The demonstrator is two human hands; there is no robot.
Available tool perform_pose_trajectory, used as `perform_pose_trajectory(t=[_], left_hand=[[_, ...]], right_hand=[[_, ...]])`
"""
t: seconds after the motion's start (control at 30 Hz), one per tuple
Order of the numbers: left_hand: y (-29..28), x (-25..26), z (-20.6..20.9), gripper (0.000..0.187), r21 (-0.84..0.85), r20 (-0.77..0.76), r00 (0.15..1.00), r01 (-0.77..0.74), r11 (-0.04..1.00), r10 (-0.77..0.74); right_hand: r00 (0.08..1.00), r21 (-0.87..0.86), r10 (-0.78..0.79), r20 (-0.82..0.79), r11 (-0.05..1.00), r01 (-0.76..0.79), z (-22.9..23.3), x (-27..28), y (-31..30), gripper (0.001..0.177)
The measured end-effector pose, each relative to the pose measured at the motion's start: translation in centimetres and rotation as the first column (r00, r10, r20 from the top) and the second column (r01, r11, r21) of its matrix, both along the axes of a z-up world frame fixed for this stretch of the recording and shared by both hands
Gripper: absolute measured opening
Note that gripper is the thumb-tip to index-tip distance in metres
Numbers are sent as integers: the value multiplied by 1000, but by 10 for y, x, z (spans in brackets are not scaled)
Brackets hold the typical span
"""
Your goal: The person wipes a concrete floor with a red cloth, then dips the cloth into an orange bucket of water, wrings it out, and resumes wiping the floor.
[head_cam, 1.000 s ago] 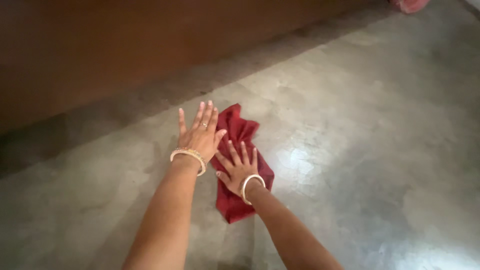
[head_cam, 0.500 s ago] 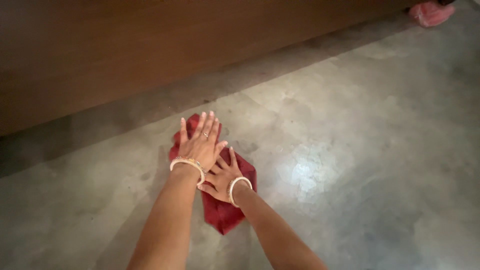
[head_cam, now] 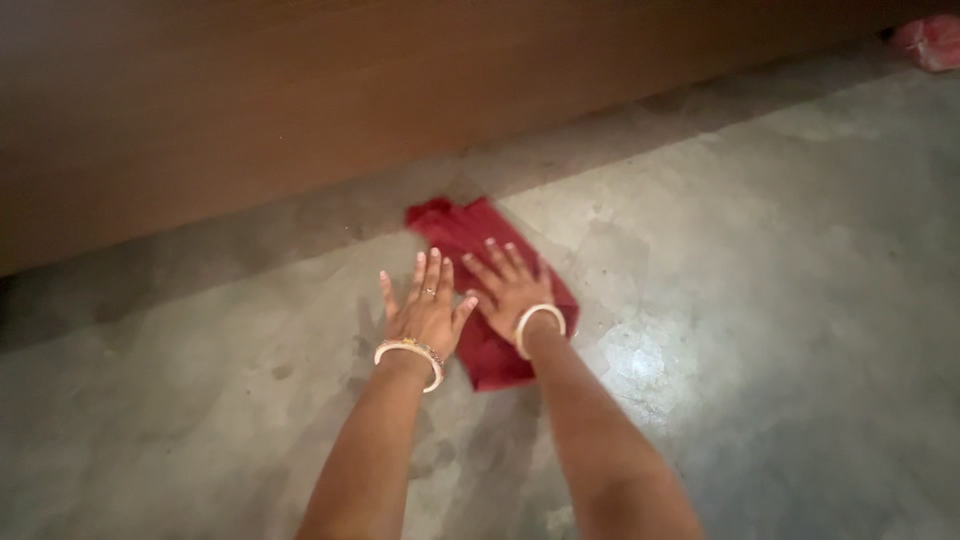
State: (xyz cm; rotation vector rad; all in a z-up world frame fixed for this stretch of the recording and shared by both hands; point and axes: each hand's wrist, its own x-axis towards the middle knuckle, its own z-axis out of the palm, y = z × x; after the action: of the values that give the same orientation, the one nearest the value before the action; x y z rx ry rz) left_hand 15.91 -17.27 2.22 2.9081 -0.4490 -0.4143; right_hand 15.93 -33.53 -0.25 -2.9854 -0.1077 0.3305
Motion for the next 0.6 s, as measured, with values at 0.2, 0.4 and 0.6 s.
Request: perform_pose_trajectory(t=[0.2, 0.4, 0.6], left_hand=[[-15, 7, -8, 72, 34, 9, 998, 64, 997, -64], [-32, 6, -13, 72, 63, -37, 994, 108, 992, -105], [-33, 17, -16, 71, 75, -11, 989, 148, 986, -147]], right_hand=[[975, -35, -202, 93, 978, 206, -20, -4, -89, 62], [921, -1, -352, 170, 934, 357, -42, -32, -196, 66], [792, -15, -591, 151, 800, 600, -49, -41, -272, 66]])
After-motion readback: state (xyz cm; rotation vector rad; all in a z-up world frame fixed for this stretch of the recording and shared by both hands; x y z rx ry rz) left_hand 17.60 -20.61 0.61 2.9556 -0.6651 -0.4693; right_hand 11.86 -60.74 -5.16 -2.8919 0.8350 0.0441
